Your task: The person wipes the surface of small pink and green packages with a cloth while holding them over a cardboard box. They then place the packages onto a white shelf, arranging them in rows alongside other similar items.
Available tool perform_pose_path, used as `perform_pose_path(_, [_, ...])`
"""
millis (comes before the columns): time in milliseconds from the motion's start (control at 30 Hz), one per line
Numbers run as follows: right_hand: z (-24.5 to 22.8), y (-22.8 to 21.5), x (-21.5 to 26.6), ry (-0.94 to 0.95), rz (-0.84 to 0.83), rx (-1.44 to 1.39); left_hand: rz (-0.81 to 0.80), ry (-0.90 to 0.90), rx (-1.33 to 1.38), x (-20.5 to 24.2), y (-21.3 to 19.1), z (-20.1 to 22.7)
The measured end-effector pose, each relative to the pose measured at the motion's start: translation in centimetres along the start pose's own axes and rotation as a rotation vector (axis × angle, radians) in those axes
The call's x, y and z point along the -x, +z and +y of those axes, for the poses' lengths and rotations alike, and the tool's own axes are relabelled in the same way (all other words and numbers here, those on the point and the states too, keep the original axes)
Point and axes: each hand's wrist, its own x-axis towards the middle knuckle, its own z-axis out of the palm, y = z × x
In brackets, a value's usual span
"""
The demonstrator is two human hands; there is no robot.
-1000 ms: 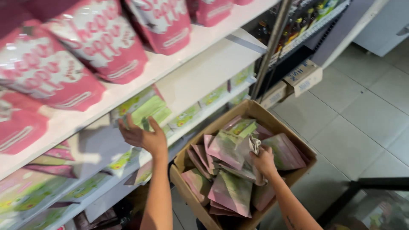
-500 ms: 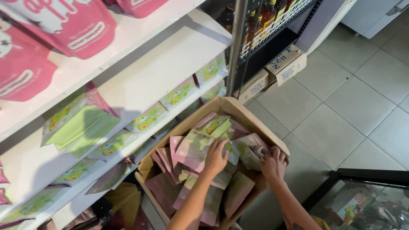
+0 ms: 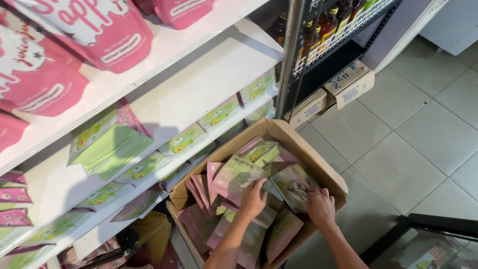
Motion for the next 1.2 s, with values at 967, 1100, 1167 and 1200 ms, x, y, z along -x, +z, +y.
perform_pose_path(967, [-35.5, -28.4, 6.9, -0.617, -0.09, -0.64, -0.251, -0.23, 1.774, 15.3, -22.7, -5.6])
perform_pose_path(1100, [-28.0, -21.3, 4.7, -0.304, -0.257, -1.376, -0.347, -0.189, 1.779, 15.7, -27.0, -3.1])
perform_pose_path(1167, [-24.7, -18.3, 4.2, -0.139, -0.32, -1.9, -0.381, -0.23, 1.71, 15.9, -27.9, -1.9])
perform_pose_path(1200, [-23.5, -16.9, 4.4, -0.137, -0.325, -1.898, -0.377, -0.232, 1.713, 15.7, -27.6, -1.8])
